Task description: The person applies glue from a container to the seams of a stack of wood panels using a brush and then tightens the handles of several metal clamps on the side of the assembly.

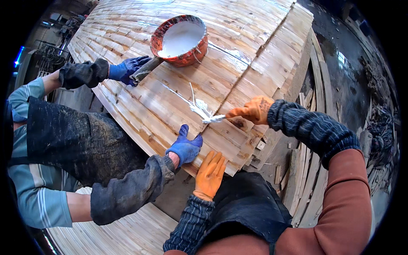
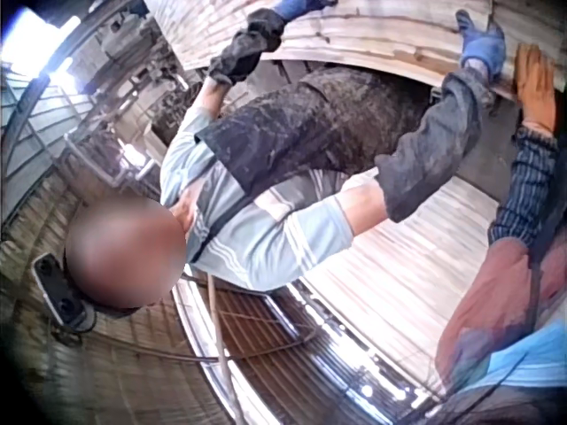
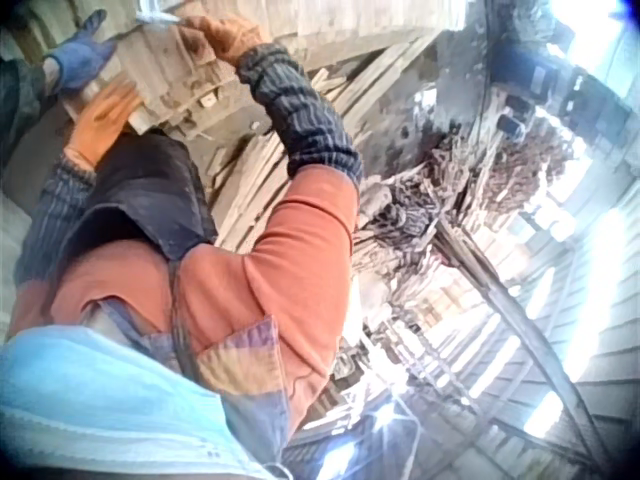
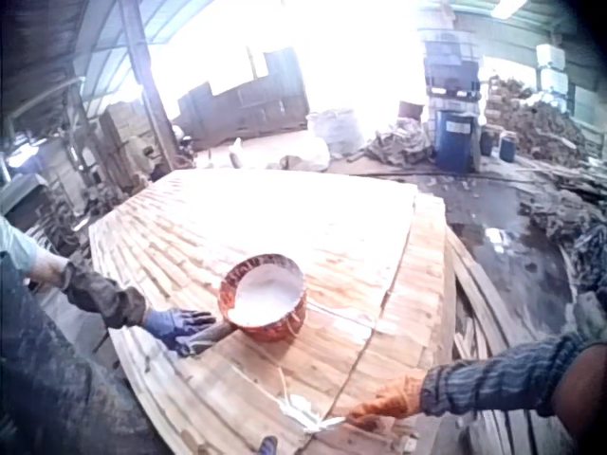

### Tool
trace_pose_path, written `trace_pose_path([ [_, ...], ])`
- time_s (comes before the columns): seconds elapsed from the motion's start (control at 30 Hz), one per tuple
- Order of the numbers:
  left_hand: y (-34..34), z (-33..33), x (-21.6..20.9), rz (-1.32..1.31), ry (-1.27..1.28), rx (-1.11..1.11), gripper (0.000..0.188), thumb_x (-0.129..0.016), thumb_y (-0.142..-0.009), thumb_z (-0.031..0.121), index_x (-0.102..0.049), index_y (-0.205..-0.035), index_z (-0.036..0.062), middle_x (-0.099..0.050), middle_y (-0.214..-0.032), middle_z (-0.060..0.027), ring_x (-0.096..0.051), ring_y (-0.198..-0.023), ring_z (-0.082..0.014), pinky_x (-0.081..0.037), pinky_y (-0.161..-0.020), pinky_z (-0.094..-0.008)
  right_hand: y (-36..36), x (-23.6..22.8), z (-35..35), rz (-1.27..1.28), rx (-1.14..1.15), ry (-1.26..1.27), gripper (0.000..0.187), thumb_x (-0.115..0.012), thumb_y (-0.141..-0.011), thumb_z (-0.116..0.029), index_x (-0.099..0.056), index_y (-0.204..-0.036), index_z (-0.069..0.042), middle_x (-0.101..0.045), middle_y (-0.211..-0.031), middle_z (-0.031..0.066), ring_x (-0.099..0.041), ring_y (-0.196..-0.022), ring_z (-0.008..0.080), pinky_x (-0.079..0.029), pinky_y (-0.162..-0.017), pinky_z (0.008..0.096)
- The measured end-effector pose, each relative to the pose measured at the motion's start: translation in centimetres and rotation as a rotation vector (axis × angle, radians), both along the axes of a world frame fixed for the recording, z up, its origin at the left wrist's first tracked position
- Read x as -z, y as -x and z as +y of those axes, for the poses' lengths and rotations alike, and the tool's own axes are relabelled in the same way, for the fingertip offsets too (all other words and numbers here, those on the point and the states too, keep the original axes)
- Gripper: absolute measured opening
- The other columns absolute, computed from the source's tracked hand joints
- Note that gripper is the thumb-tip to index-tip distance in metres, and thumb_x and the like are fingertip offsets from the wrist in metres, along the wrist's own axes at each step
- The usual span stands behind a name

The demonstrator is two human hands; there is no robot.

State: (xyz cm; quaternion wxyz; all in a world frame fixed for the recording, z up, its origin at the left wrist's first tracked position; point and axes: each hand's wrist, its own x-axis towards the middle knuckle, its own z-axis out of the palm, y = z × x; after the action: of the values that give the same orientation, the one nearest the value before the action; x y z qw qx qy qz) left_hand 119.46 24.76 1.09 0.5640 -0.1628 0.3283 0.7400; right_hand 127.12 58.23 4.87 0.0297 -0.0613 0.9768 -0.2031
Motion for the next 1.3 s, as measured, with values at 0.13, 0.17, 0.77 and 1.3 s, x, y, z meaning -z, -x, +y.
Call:
trace_pose_path([
  [0.13,-0.3,-1.7,-0.6,0.010,0.016,0.016,0.054,-0.051,-0.096,0.003,-0.036,-0.148,0.0059,-0.039,-0.149,-0.0171,-0.039,-0.138,-0.0299,-0.040,-0.107,-0.0384,0.7,-0.5,0.2,0.266,0.047,0.283,0.053,-0.054,-0.092,-0.006,-0.047,-0.140,-0.028,-0.068,-0.085,0.0119,-0.066,-0.065,0.0292,-0.055,-0.060,0.0370],
  [0.17,-0.4,-1.8,-0.8,0.015,0.017,0.026,0.054,-0.051,-0.096,0.003,-0.036,-0.148,0.0059,-0.040,-0.148,-0.0167,-0.040,-0.137,-0.0297,-0.041,-0.106,-0.0382,1.0,-0.9,0.1,0.348,0.066,0.364,0.053,-0.053,-0.092,-0.004,-0.049,-0.139,-0.028,-0.070,-0.093,0.0131,-0.068,-0.069,0.0294,-0.057,-0.063,0.0364],
  [0.77,-0.7,-8.5,-1.2,0.069,0.125,-0.076,0.040,-0.049,-0.100,0.016,-0.049,-0.139,0.0056,-0.054,-0.139,-0.0144,-0.053,-0.128,-0.0273,-0.046,-0.099,-0.0337,2.4,-5.9,2.5,-0.024,0.259,0.723,0.040,-0.050,-0.092,0.004,-0.066,-0.123,-0.015,-0.059,-0.070,-0.0036,-0.053,-0.058,0.0083,-0.047,-0.054,0.0264],
  [1.3,-2.8,-14.9,-3.0,0.256,0.356,-0.212,0.043,-0.041,-0.102,0.021,-0.044,-0.141,0.0011,-0.053,-0.139,-0.0186,-0.054,-0.127,-0.0302,-0.047,-0.100,-0.0367,17.9,-8.9,6.2,0.411,0.885,0.673,0.055,-0.053,-0.094,-0.048,-0.053,-0.136,-0.013,-0.069,-0.093,0.0123,-0.066,-0.077,0.0151,-0.052,-0.066,0.0286],
])
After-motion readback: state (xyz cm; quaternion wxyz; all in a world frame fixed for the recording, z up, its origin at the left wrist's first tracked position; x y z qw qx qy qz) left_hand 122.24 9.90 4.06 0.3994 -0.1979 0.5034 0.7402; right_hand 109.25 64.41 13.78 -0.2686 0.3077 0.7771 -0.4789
